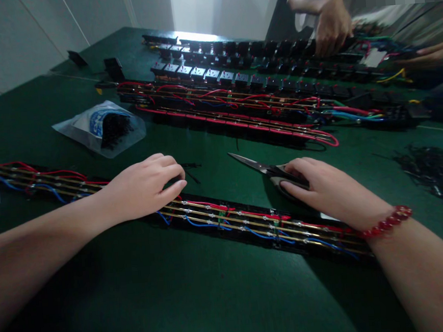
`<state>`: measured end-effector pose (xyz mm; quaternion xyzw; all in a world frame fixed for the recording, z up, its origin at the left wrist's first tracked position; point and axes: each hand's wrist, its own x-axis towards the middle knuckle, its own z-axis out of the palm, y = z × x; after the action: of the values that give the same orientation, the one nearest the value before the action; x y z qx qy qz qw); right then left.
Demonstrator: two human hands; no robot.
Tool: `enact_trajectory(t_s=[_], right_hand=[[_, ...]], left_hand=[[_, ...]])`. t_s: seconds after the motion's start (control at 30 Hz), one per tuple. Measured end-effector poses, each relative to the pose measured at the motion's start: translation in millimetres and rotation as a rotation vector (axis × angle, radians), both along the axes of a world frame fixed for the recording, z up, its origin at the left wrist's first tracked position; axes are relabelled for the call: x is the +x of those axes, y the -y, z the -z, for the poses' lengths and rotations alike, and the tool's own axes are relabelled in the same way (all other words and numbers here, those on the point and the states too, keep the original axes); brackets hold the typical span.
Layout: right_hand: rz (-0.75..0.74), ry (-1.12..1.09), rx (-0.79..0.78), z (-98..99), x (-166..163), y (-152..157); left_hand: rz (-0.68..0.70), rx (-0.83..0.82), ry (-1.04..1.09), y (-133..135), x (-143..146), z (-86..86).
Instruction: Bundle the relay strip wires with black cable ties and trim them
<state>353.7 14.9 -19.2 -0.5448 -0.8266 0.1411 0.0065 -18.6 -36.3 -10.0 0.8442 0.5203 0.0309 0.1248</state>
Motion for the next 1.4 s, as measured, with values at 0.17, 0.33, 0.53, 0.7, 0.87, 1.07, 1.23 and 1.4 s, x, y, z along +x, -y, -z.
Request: enact_trajectory(t_s=[0.17, 0.33, 0.53, 0.7, 0.87, 1.07, 1.23, 1.4], right_hand=[[-0.007, -0.008, 0.007, 0.0, 0, 0], [-0.019, -0.008, 0.011, 0.7, 3, 1], [-0.013, 0.021, -0.003, -0.5, 2, -1], [-0.010, 0.080, 0.015, -18.6, -7, 19], [-0.296, 0.040, 0.277, -39.0, -65, 76], [-0.349, -0.066, 0.241, -21.7, -128, 99], [-0.280, -0.081, 0.181, -16.8, -153, 91], [-0.291, -0.068, 0.176, -16.5, -171, 91]], left_hand=[[0.044, -0.009, -0.007, 1, -1, 0.1], [0.051, -0.022, -0.018, 2, 0, 0.2], [0.007, -0.027, 0.047, 1, 0, -0.7], [0.043, -0.037, 0.014, -2, 1, -3.0], [0.072, -0.042, 0.012, -4, 1, -2.4], [0.100, 0.033, 0.007, -4, 2, -0.6], [0.097, 0.047, 0.009, -4, 3, -0.7], [0.084, 0.072, 0.018, -4, 3, -1.5]])
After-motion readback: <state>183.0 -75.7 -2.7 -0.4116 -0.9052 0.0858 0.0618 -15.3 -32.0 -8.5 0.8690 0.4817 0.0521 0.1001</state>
